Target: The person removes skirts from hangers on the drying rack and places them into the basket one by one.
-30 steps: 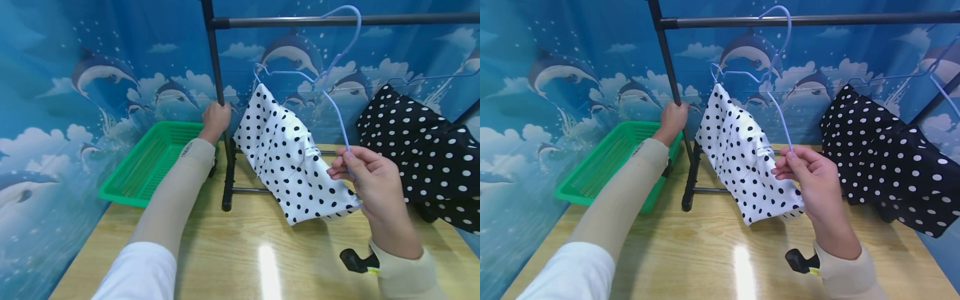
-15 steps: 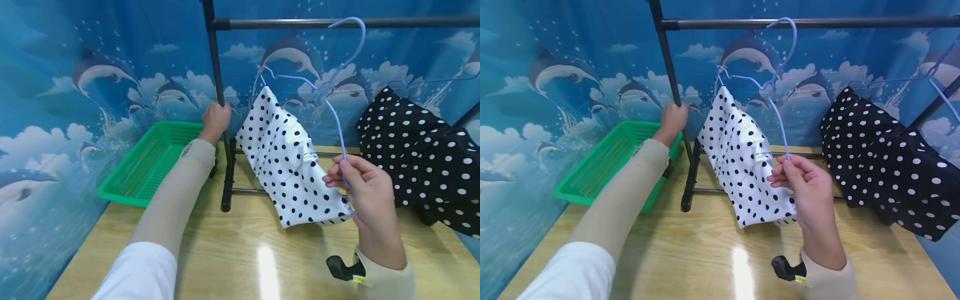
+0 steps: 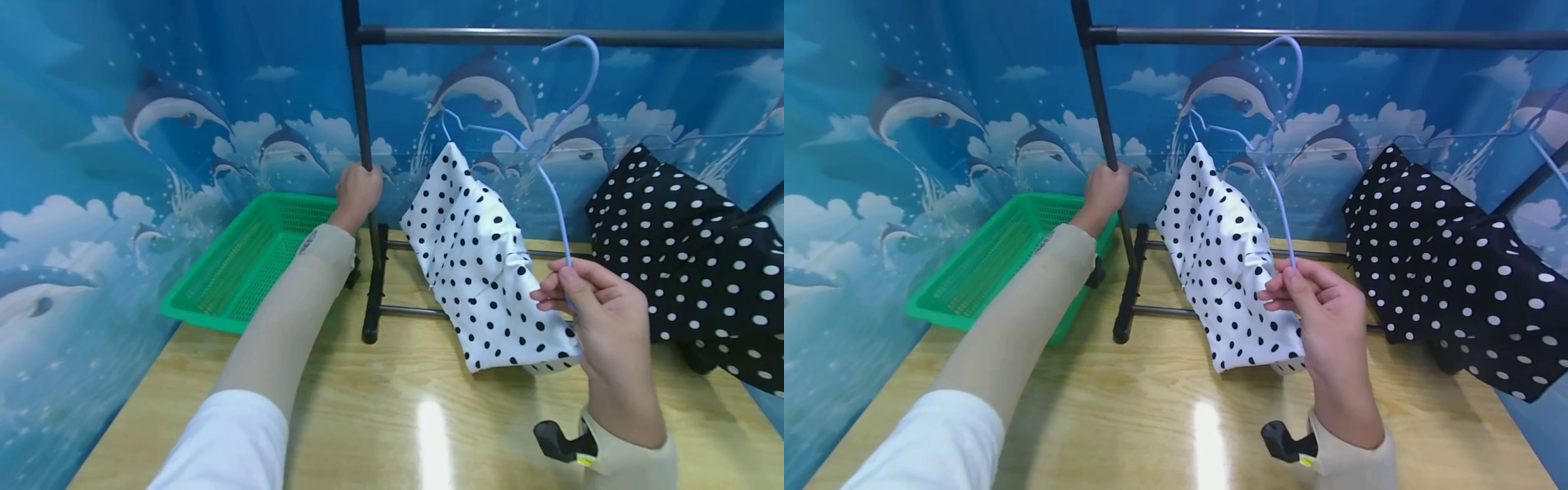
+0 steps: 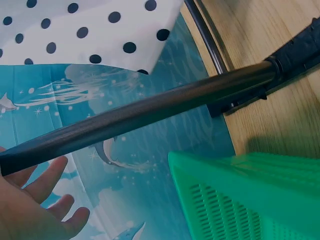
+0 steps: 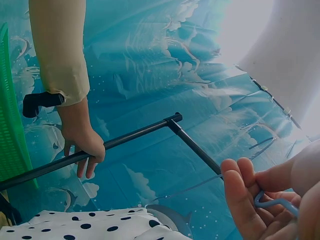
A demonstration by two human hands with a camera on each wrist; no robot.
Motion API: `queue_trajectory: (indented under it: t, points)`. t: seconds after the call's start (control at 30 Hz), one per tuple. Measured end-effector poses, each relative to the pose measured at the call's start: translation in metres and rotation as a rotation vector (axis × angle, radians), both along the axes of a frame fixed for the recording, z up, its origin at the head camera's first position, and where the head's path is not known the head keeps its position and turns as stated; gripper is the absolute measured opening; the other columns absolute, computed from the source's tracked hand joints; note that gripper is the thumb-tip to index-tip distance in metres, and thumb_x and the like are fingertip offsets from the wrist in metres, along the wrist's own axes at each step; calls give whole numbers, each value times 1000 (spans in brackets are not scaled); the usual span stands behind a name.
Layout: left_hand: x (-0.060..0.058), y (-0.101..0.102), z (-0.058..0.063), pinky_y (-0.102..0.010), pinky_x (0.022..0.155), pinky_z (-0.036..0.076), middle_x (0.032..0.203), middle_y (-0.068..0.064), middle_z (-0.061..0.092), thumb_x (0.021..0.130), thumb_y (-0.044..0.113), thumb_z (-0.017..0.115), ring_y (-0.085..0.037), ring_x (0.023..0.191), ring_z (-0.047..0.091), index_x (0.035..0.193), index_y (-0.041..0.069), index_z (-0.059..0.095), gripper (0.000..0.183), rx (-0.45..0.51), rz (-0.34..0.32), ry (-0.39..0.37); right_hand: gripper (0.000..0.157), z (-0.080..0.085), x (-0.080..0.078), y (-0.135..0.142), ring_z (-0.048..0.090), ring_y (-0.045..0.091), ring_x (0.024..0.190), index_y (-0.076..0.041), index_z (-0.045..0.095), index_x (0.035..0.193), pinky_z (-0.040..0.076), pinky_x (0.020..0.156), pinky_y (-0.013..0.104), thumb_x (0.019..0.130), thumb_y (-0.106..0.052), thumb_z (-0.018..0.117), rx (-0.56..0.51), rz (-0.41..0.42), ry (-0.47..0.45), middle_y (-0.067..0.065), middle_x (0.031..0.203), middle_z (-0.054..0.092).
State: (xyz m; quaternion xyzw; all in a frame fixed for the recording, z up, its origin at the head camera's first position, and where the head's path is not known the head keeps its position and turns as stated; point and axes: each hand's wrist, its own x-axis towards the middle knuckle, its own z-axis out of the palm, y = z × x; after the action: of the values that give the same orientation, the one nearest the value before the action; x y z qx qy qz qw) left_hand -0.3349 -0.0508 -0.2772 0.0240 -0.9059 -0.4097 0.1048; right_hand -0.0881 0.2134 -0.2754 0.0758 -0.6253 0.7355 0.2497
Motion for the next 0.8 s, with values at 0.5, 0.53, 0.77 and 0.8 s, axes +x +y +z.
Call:
queue_trajectory:
  t: [0.5, 0.53, 0.77, 0.8]
  points:
    - [6, -5, -2, -35, 66, 37, 92, -8, 52, 101, 42, 47, -22, 78, 46, 102, 9, 58, 35, 51, -38, 148, 15, -1, -3, -2, 68, 19, 60, 14, 64, 97, 58, 59, 28, 94, 0, 60, 11, 8, -26, 14, 74, 67]
    - [7, -5, -2, -36, 69, 38, 97, -8, 51, 100, 42, 48, -22, 83, 46, 108, 9, 57, 35, 57, -44, 157, 15, -1, -3, -3, 68, 19, 60, 14, 65, 97, 58, 60, 28, 94, 0, 60, 14, 9, -26, 13, 74, 66]
    - [18, 1, -4, -43, 99, 42, 146, -11, 36, 99, 40, 52, -26, 122, 45, 150, 14, 31, 61, 164, -22, 197, 16, -2, -2, -2, 68, 18, 62, 17, 63, 99, 58, 60, 28, 94, 2, 59, 17, 45, 8, 14, 74, 66]
    - [21, 2, -3, -43, 103, 40, 152, -9, 29, 99, 40, 53, -25, 127, 42, 154, 18, 24, 66, 184, -9, 201, 15, -2, -2, -2, 69, 18, 63, 16, 63, 99, 57, 60, 28, 94, 2, 58, 18, 43, 6, 14, 74, 66]
